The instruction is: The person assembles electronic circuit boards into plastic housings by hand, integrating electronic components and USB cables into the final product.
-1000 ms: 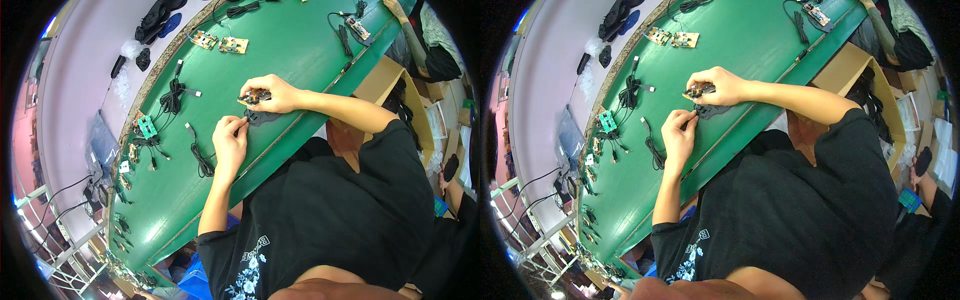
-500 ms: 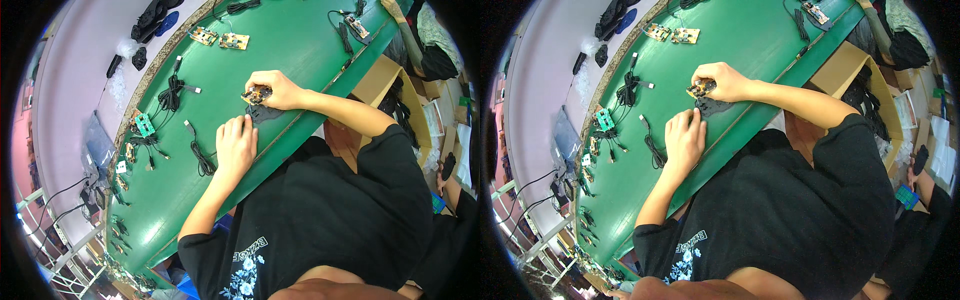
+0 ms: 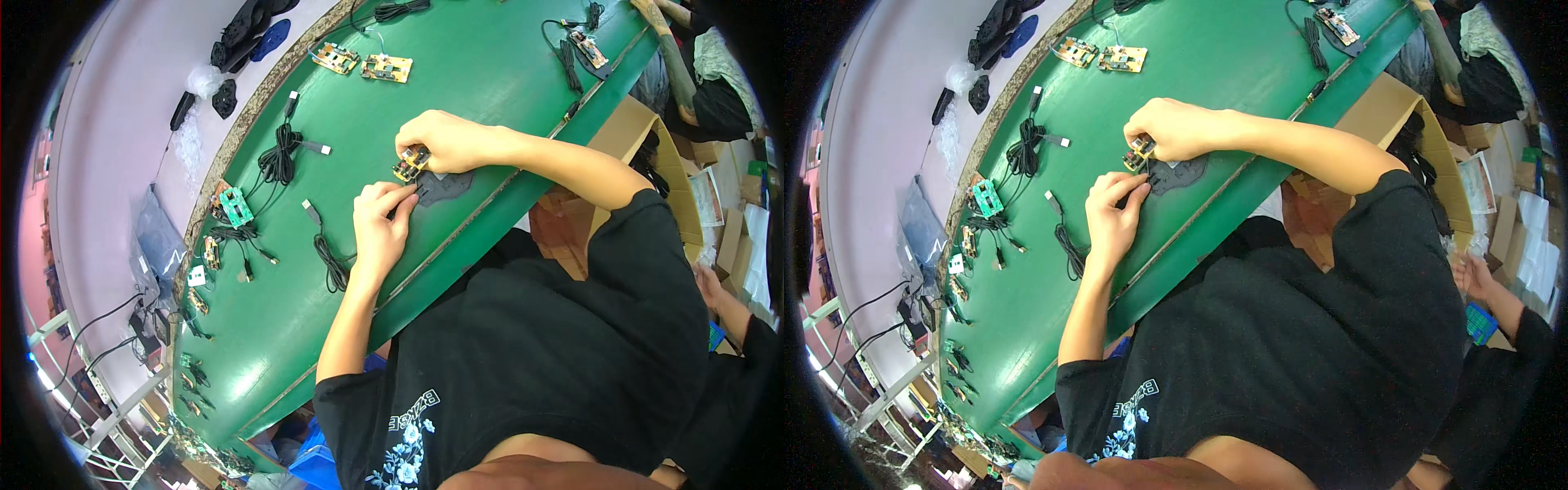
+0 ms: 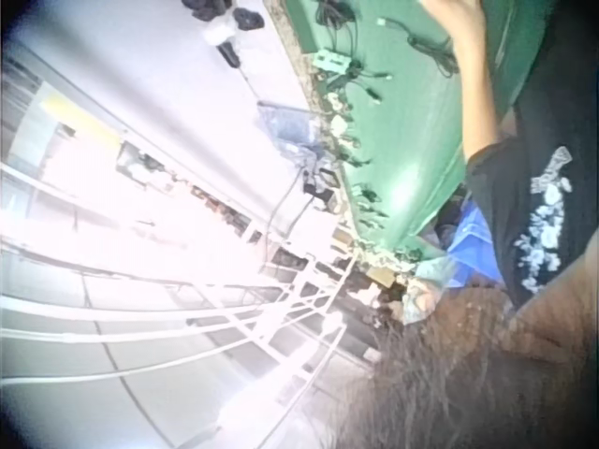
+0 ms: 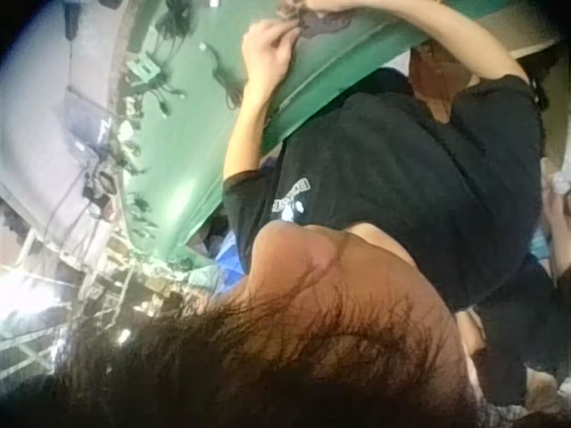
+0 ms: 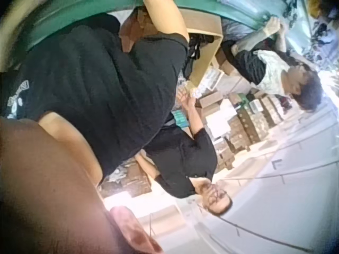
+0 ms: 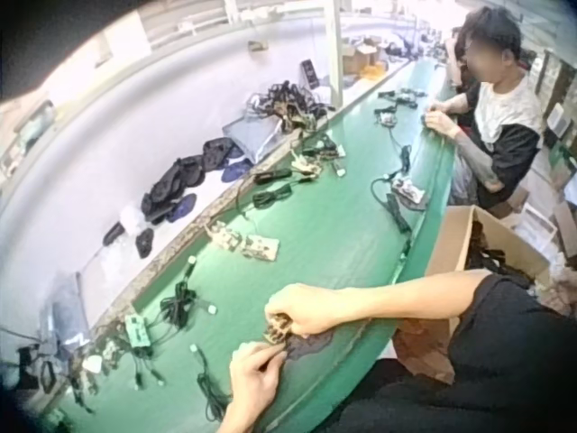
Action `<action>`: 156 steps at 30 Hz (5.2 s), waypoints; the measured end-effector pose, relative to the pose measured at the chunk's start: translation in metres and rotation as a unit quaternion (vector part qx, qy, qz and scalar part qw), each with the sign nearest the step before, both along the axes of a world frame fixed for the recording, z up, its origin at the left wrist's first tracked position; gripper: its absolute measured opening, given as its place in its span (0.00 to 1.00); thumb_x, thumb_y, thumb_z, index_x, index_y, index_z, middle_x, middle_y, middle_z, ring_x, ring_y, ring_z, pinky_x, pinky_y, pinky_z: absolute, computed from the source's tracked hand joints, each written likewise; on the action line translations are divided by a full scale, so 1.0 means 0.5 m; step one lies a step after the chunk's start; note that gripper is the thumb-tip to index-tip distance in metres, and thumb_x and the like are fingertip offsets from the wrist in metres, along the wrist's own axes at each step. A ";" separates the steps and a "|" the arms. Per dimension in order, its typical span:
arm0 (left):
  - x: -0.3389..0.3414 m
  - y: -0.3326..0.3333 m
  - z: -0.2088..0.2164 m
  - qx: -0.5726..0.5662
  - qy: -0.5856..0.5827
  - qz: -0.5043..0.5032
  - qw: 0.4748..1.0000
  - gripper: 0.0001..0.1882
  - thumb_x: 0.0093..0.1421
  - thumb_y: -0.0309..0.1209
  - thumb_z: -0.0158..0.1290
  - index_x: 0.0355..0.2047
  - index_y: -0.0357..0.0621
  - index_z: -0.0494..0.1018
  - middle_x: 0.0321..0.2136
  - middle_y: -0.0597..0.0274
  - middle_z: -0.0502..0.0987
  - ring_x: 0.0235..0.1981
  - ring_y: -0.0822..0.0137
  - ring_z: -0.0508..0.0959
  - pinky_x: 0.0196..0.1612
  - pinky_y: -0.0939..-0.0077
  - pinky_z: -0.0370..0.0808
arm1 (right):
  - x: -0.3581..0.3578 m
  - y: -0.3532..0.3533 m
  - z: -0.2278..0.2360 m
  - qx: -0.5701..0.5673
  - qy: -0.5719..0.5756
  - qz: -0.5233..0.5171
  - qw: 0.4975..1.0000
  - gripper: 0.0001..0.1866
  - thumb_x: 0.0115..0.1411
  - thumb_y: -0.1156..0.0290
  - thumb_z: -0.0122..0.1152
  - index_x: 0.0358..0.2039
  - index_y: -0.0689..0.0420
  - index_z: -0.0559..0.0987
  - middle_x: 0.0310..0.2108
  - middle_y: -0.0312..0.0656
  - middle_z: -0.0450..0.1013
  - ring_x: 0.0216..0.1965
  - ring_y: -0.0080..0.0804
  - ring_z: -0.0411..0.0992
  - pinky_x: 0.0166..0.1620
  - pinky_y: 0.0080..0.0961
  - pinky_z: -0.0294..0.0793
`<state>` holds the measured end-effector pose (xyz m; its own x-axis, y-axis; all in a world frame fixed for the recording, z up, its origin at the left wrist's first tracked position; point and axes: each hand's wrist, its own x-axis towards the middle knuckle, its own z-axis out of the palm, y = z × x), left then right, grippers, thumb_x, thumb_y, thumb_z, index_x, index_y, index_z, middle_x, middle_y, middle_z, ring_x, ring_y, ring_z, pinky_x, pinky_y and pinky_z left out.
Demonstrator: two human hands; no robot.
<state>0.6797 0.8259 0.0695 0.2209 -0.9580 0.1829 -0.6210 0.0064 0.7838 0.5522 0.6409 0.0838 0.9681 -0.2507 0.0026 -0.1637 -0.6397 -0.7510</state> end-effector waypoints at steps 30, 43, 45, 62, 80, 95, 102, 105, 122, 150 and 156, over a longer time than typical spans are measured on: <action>0.035 -0.036 0.041 0.108 0.072 -0.085 0.988 0.13 0.55 0.22 0.62 0.42 0.36 0.80 0.31 0.58 0.75 0.30 0.65 0.72 0.36 0.71 0.72 | -0.069 -0.036 0.074 0.150 -0.010 0.097 0.984 0.20 0.57 0.60 0.71 0.47 0.57 0.79 0.45 0.43 0.77 0.48 0.40 0.75 0.52 0.35 0.74; 0.051 -0.066 0.060 0.188 0.080 -0.121 0.971 0.20 0.54 0.20 0.62 0.49 0.41 0.81 0.27 0.64 0.73 0.25 0.72 0.67 0.32 0.75 0.69 | -0.121 0.024 0.012 -0.134 -0.163 0.066 0.975 0.19 0.50 0.68 0.74 0.44 0.55 0.83 0.50 0.45 0.77 0.52 0.42 0.75 0.60 0.47 0.70; 0.052 -0.066 0.054 0.176 0.086 -0.115 0.974 0.19 0.53 0.23 0.62 0.47 0.46 0.82 0.26 0.63 0.72 0.23 0.69 0.67 0.30 0.73 0.69 | -0.118 0.026 0.015 -0.133 -0.152 0.064 0.977 0.18 0.51 0.68 0.74 0.44 0.54 0.83 0.50 0.45 0.77 0.52 0.42 0.75 0.60 0.47 0.70; 0.020 -0.044 0.058 0.093 0.049 -0.091 0.990 0.21 0.53 0.27 0.66 0.48 0.37 0.79 0.34 0.62 0.77 0.30 0.68 0.73 0.37 0.74 0.74 | -0.143 0.039 0.009 -0.155 -0.074 0.021 0.985 0.15 0.59 0.66 0.64 0.47 0.50 0.82 0.59 0.44 0.73 0.61 0.40 0.70 0.66 0.49 0.63; -0.047 -0.042 0.085 0.082 -0.147 -0.026 0.985 0.21 0.52 0.33 0.68 0.43 0.36 0.79 0.34 0.59 0.74 0.37 0.58 0.75 0.41 0.63 0.68 | -0.171 0.063 0.029 -0.225 -0.001 -0.082 0.971 0.18 0.60 0.69 0.63 0.52 0.52 0.79 0.61 0.40 0.71 0.64 0.40 0.67 0.64 0.49 0.62; -0.006 -0.051 0.086 0.093 -0.149 -0.071 0.982 0.22 0.50 0.33 0.69 0.44 0.38 0.80 0.37 0.59 0.76 0.39 0.59 0.75 0.43 0.65 0.67 | -0.119 0.008 0.046 -0.102 0.034 -0.070 0.992 0.11 0.49 0.66 0.68 0.33 0.53 0.84 0.52 0.40 0.72 0.57 0.39 0.66 0.58 0.40 0.60; 0.008 -0.052 0.074 0.073 -0.122 -0.097 0.985 0.23 0.49 0.33 0.69 0.45 0.39 0.79 0.39 0.62 0.76 0.39 0.61 0.75 0.43 0.66 0.68 | -0.157 0.070 0.017 -0.198 -0.036 -0.124 0.972 0.15 0.56 0.66 0.66 0.44 0.53 0.83 0.56 0.43 0.71 0.61 0.43 0.66 0.64 0.46 0.58; 0.015 -0.053 0.062 0.078 -0.095 -0.097 0.988 0.24 0.49 0.34 0.69 0.45 0.38 0.79 0.40 0.60 0.77 0.40 0.60 0.76 0.44 0.66 0.69 | -0.147 0.053 0.038 -0.080 -0.011 -0.142 0.987 0.13 0.55 0.66 0.66 0.42 0.53 0.84 0.56 0.42 0.71 0.61 0.42 0.65 0.65 0.45 0.55; 0.027 -0.019 0.042 0.060 -0.034 -0.021 0.997 0.05 0.56 0.28 0.63 0.31 0.39 0.81 0.28 0.57 0.79 0.28 0.60 0.75 0.35 0.67 0.73 | -0.145 0.076 0.008 -0.087 -0.037 -0.198 0.976 0.15 0.52 0.66 0.63 0.42 0.52 0.82 0.54 0.41 0.71 0.60 0.43 0.64 0.66 0.46 0.52; -0.026 0.008 -0.004 -0.137 -0.144 -0.033 0.979 0.07 0.55 0.24 0.62 0.35 0.42 0.81 0.31 0.62 0.78 0.34 0.58 0.77 0.40 0.63 0.70 | -0.140 0.166 0.027 -0.248 -0.013 -0.092 0.964 0.26 0.58 0.62 0.65 0.58 0.47 0.75 0.60 0.48 0.66 0.62 0.47 0.64 0.67 0.53 0.56; -0.055 0.034 -0.018 -0.125 -0.214 -0.043 0.968 0.17 0.54 0.31 0.62 0.45 0.41 0.78 0.39 0.60 0.76 0.43 0.60 0.74 0.46 0.63 0.68 | -0.170 0.174 0.017 -0.257 0.040 -0.120 0.958 0.34 0.60 0.55 0.62 0.64 0.56 0.68 0.66 0.49 0.61 0.68 0.48 0.58 0.69 0.55 0.50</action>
